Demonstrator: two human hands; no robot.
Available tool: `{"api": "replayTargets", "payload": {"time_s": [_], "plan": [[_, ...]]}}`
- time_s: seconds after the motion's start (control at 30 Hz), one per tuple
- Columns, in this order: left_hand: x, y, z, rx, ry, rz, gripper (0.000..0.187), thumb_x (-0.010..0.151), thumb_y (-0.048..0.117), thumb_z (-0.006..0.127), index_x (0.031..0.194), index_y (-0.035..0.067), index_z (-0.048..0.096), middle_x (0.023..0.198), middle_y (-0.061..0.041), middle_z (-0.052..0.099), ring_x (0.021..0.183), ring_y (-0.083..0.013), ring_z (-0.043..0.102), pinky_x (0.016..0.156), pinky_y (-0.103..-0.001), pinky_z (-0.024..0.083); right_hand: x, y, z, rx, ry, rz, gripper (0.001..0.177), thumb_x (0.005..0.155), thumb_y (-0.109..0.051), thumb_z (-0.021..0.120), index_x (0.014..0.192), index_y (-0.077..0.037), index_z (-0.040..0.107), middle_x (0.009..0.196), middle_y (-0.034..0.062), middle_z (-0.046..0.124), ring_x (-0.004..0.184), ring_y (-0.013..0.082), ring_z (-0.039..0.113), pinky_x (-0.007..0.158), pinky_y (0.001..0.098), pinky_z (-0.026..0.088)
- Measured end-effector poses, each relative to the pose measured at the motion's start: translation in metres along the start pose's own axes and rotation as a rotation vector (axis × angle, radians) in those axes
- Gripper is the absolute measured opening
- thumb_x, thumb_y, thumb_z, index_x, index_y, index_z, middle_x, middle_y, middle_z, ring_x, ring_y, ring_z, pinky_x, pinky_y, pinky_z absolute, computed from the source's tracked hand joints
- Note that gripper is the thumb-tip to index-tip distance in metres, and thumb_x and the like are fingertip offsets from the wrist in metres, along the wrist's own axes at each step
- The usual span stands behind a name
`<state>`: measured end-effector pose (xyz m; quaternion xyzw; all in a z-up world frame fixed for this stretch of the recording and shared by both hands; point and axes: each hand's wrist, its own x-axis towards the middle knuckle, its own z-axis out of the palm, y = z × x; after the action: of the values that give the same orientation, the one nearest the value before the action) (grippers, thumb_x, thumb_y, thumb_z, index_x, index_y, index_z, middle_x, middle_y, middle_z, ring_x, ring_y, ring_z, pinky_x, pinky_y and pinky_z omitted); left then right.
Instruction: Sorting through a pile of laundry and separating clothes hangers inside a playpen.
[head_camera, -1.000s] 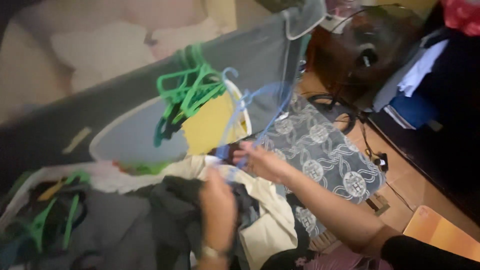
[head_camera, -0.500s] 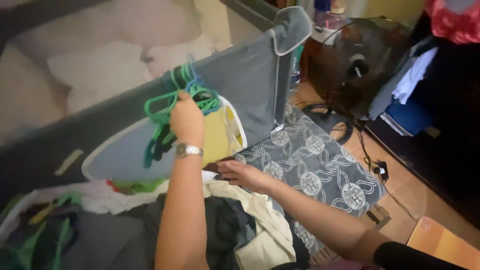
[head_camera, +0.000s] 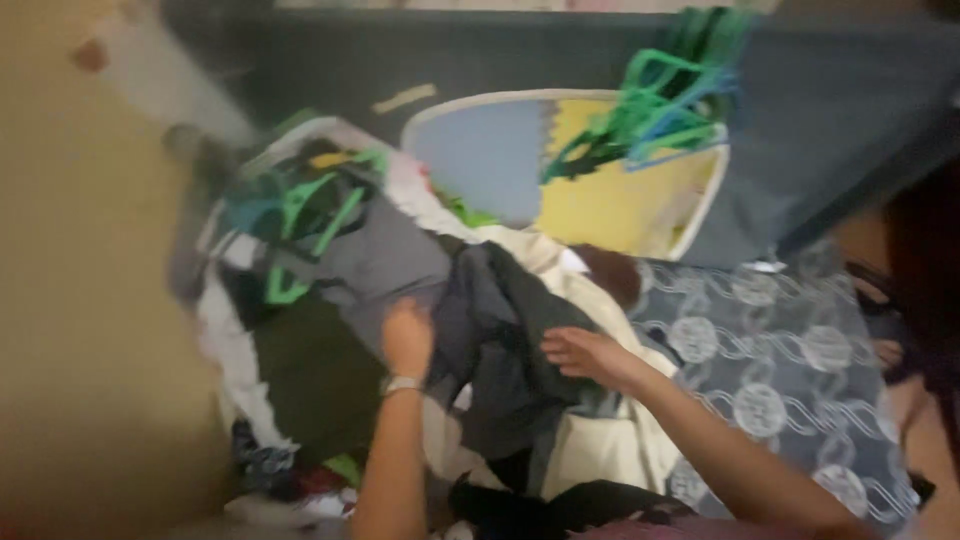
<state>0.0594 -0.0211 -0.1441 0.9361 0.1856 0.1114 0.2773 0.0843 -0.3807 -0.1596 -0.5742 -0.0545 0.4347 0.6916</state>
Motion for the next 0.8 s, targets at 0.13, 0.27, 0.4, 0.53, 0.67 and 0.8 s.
{"api": "replayTargets", "payload": {"time_s": [0.13,0.27,0.4,0.53,0.67,0.8], "plan": [[0.053,-0.099,-0.041,0.203,0.407,-0.022,0.048,0.089,0.023,0.071,0.124,-0.009,0.057,0.119,-0.030,0.063,0.112,-0.0453,0.059,0.097,-0.054,0.047,0.012,0.034,-0.005,0.022,0.033,0.169,0.062,0.100,-0.051,0.045,0.148,-0.012,0.051,0.147,0.0103,0.059,0.130,0.0260,0.057,0.109,0.0436,0.044],[0.117,-0.106,-0.099,0.167,0.498,-0.070,0.072,0.087,0.027,0.075,0.141,-0.010,0.046,0.131,-0.030,0.058,0.120,-0.0472,0.054,0.102,-0.058,0.041,0.011,0.040,-0.012,0.078,0.079,0.238,0.060,0.098,-0.049,0.048,0.146,-0.014,0.052,0.144,0.0101,0.062,0.126,0.0246,0.059,0.107,0.0428,0.045],[0.131,-0.107,-0.078,0.062,0.309,-0.220,0.071,0.086,0.025,0.077,0.142,-0.005,0.046,0.127,-0.028,0.056,0.118,-0.0476,0.054,0.098,-0.060,0.040,0.003,0.027,-0.008,0.028,0.161,0.246,0.061,0.096,-0.049,0.051,0.144,-0.012,0.056,0.142,0.0087,0.065,0.125,0.0244,0.061,0.103,0.0412,0.044],[0.099,-0.086,-0.046,-0.108,0.378,-0.096,0.050,0.089,0.005,0.062,0.137,-0.004,0.052,0.123,-0.030,0.054,0.107,-0.0482,0.059,0.091,-0.054,0.047,-0.012,0.018,-0.001,0.056,0.241,0.182,0.058,0.098,-0.048,0.049,0.141,-0.012,0.058,0.140,0.0095,0.066,0.123,0.0244,0.063,0.103,0.0397,0.048],[-0.002,-0.024,-0.030,0.004,0.312,0.219,0.029,0.090,0.010,0.055,0.117,0.006,0.060,0.127,-0.029,0.056,0.085,-0.0456,0.063,0.075,-0.050,0.052,-0.021,0.011,0.006,0.071,0.273,0.033,0.053,0.099,-0.041,0.055,0.139,-0.007,0.057,0.137,0.0113,0.066,0.120,0.0250,0.063,0.098,0.0389,0.051],[-0.115,0.050,-0.002,-0.112,-0.216,0.195,0.038,0.100,0.022,0.053,0.136,0.010,0.056,0.093,-0.016,0.067,0.070,-0.0337,0.068,0.062,-0.045,0.054,-0.025,-0.028,0.022,-0.111,0.417,-0.265,0.065,0.087,-0.015,0.070,0.146,-0.016,0.044,0.136,0.0024,0.056,0.121,0.0192,0.058,0.096,0.0384,0.052]]}}
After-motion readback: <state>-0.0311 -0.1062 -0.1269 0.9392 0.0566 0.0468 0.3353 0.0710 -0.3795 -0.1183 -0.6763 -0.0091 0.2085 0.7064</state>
